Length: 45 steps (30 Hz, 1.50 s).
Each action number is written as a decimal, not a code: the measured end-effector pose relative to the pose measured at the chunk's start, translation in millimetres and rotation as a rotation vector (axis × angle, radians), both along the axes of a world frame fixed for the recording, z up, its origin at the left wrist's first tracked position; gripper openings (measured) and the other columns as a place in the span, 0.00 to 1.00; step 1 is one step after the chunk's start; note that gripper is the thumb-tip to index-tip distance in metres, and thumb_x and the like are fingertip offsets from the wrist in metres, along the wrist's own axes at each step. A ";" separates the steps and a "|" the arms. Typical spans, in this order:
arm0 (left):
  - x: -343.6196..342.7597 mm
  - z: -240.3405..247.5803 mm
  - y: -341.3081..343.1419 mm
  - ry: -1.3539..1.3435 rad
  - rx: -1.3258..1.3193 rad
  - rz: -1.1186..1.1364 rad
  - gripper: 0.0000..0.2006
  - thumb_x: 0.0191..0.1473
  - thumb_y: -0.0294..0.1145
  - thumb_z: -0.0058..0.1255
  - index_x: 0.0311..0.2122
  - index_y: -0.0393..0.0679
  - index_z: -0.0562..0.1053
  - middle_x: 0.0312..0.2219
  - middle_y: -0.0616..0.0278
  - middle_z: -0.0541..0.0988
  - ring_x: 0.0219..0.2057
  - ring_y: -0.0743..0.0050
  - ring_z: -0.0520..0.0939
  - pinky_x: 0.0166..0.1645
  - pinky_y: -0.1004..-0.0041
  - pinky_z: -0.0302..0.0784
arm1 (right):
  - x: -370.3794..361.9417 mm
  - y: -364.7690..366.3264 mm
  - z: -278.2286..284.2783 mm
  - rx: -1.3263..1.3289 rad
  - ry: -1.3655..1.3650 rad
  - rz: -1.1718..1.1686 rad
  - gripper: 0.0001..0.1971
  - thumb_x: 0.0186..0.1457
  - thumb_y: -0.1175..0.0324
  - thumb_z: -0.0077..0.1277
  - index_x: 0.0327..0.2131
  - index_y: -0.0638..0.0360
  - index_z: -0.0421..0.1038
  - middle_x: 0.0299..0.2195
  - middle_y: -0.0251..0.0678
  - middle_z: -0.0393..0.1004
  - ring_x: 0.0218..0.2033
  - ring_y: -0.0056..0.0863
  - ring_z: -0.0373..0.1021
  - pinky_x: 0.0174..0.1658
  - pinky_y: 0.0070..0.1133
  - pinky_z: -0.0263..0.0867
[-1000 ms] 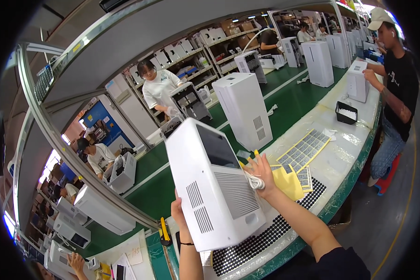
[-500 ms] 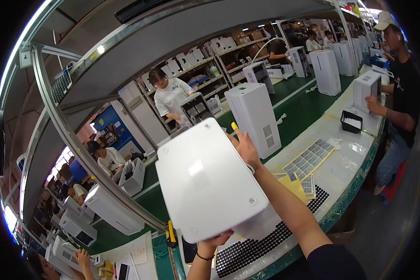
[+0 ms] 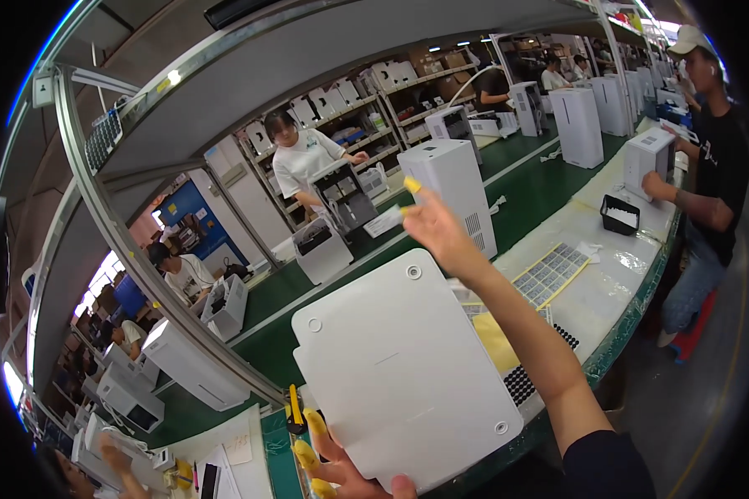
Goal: Applying seals and labels to electronic device housings on an assembly line.
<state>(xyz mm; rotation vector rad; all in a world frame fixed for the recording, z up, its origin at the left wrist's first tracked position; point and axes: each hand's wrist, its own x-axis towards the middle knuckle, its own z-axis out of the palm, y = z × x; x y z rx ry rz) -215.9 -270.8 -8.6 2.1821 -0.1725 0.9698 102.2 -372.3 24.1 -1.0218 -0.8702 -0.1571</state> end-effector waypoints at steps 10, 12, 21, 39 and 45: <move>22.3 -57.5 9.8 -0.602 0.036 -0.117 0.45 0.39 0.44 0.56 0.61 0.56 0.45 0.54 0.48 0.53 0.55 0.34 0.61 0.58 0.41 0.61 | -181.1 -57.6 71.9 -0.140 -0.066 -0.085 0.32 0.43 0.76 0.53 0.55 0.62 0.57 0.30 0.29 0.64 0.35 0.18 0.66 0.62 0.31 0.52; 11.0 -47.9 1.2 -0.361 0.115 -0.023 0.45 0.39 0.47 0.56 0.61 0.53 0.45 0.52 0.49 0.54 0.54 0.37 0.63 0.56 0.43 0.63 | -184.6 -60.4 68.2 -0.227 0.030 -0.082 0.33 0.40 0.76 0.57 0.53 0.61 0.58 0.29 0.28 0.64 0.34 0.19 0.66 0.66 0.35 0.44; 11.3 -78.1 13.2 -0.436 -0.015 -0.023 0.47 0.39 0.51 0.56 0.61 0.46 0.46 0.53 0.48 0.55 0.52 0.41 0.65 0.55 0.48 0.64 | -196.7 -62.2 53.9 -0.342 -0.398 -0.148 0.25 0.38 0.77 0.60 0.44 0.61 0.67 0.24 0.27 0.71 0.26 0.20 0.71 0.67 0.43 0.38; 12.5 -60.3 0.0 -0.374 -0.072 0.026 0.51 0.34 0.56 0.58 0.58 0.31 0.53 0.47 0.46 0.68 0.46 0.48 0.72 0.53 0.57 0.68 | -199.5 -63.9 60.3 -0.508 -0.533 -0.217 0.18 0.38 0.76 0.60 0.36 0.58 0.67 0.21 0.27 0.73 0.24 0.24 0.72 0.64 0.43 0.48; 3.7 -38.0 6.3 -0.179 0.073 -0.013 0.45 0.36 0.56 0.56 0.56 0.34 0.60 0.46 0.46 0.68 0.47 0.46 0.72 0.53 0.54 0.68 | -195.1 -58.8 55.8 -0.492 -0.527 -0.211 0.18 0.38 0.75 0.60 0.36 0.58 0.67 0.21 0.27 0.73 0.24 0.24 0.72 0.64 0.43 0.48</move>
